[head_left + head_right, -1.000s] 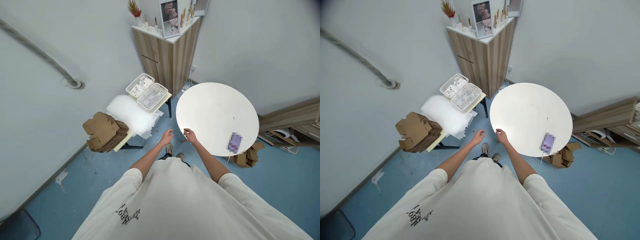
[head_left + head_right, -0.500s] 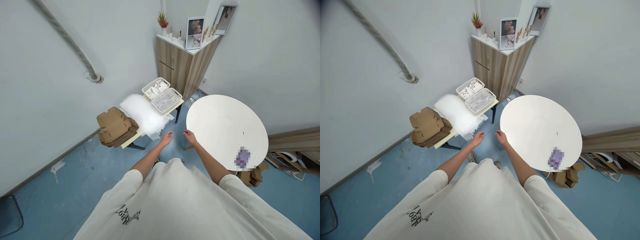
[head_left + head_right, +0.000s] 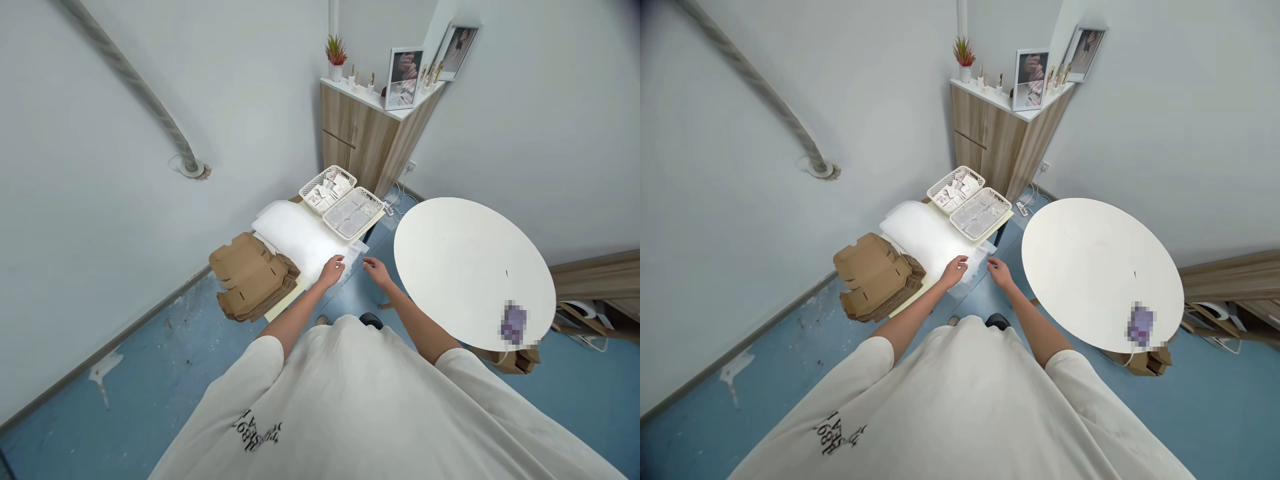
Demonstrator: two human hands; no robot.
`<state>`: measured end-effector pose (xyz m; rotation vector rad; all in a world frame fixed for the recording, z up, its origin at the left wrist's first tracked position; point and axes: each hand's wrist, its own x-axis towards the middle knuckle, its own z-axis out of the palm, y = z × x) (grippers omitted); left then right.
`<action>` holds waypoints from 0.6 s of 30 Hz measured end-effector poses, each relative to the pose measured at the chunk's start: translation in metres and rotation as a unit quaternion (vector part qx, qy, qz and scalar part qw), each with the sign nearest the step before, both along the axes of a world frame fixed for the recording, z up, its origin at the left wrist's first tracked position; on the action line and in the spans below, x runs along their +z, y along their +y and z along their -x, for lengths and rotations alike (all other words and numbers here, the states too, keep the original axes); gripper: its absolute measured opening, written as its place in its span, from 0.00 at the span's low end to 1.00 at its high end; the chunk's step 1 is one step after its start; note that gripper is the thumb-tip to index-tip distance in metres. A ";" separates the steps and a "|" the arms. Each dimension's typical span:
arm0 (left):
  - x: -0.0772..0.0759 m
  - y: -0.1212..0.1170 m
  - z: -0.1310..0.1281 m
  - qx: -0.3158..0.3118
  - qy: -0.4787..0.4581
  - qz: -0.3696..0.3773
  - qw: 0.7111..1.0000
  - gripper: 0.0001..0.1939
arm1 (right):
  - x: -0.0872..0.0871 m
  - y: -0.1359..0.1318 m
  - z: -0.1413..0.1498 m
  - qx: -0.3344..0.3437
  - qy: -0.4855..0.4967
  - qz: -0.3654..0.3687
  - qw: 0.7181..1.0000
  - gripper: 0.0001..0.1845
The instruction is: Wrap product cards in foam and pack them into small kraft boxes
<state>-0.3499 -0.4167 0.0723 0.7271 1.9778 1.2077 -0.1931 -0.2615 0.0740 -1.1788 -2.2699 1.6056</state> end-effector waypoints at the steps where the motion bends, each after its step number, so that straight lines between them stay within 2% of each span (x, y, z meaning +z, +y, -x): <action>1: 0.001 0.001 0.008 0.002 0.003 0.001 1.000 0.18 | -0.001 0.000 0.008 0.001 0.002 -0.003 1.000 0.23; 4: 0.003 0.007 0.030 0.010 0.016 0.004 1.000 0.19 | -0.003 0.006 0.030 0.008 0.007 -0.013 1.000 0.23; 8: 0.004 0.026 0.058 0.039 0.037 0.011 0.999 0.24 | -0.004 0.029 0.065 0.022 0.003 -0.014 1.000 0.22; 14: 0.003 0.071 0.095 0.060 0.136 0.029 0.989 0.24 | -0.004 0.071 0.127 0.067 0.009 -0.044 0.997 0.21; 18: 0.001 0.106 0.116 0.057 0.198 0.075 0.976 0.25 | -0.007 0.100 0.159 0.116 0.040 -0.049 0.991 0.20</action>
